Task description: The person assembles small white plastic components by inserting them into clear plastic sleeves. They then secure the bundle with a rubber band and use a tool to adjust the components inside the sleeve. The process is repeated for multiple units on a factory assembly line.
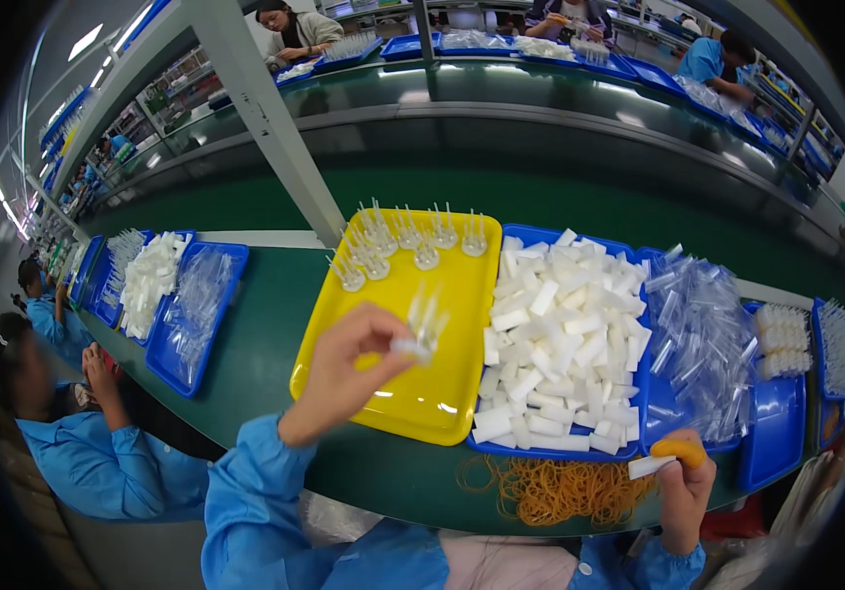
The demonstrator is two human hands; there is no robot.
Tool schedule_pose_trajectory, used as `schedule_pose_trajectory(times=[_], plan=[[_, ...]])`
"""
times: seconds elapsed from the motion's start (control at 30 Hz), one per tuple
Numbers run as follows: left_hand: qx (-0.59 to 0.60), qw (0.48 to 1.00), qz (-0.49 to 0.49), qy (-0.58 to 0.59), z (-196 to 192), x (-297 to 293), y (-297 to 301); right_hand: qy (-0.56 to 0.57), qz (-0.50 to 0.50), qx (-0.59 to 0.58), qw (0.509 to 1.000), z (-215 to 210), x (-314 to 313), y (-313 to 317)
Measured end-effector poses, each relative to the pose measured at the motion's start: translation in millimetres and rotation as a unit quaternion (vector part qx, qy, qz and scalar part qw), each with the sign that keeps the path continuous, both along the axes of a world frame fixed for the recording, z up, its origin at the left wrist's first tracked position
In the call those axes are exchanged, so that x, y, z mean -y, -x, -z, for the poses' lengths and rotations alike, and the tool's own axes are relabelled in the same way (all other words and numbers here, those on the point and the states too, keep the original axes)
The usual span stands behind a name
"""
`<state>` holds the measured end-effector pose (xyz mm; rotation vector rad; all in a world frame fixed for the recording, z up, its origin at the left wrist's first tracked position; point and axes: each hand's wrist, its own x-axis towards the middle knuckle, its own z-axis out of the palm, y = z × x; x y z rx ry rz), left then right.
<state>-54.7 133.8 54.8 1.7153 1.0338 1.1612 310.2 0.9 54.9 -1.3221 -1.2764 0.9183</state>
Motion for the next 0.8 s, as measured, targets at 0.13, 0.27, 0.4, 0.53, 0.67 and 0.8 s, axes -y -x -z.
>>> schedule_pose_trajectory(times=[0.13,0.27,0.4,0.53,0.67,0.8], plan=[[0.094,0.978,0.152,0.105,-3,66,-35,0.001,-0.019,-0.083,0.996,-2,-9,3],[0.157,0.95,0.213,0.164,9,95,-75,0.052,-0.052,-0.267,0.961,12,-25,11],[0.12,0.943,0.242,0.194,16,103,-103,0.086,-0.084,-0.311,0.943,21,-24,6],[0.087,0.942,0.26,0.192,18,106,-115,0.085,-0.104,-0.324,0.936,26,-17,-4],[0.103,0.939,0.246,0.216,14,111,-123,0.097,-0.099,-0.322,0.936,29,-10,-12],[0.078,0.939,0.269,0.199,20,110,-124,0.122,-0.118,-0.317,0.933,28,-4,-13]])
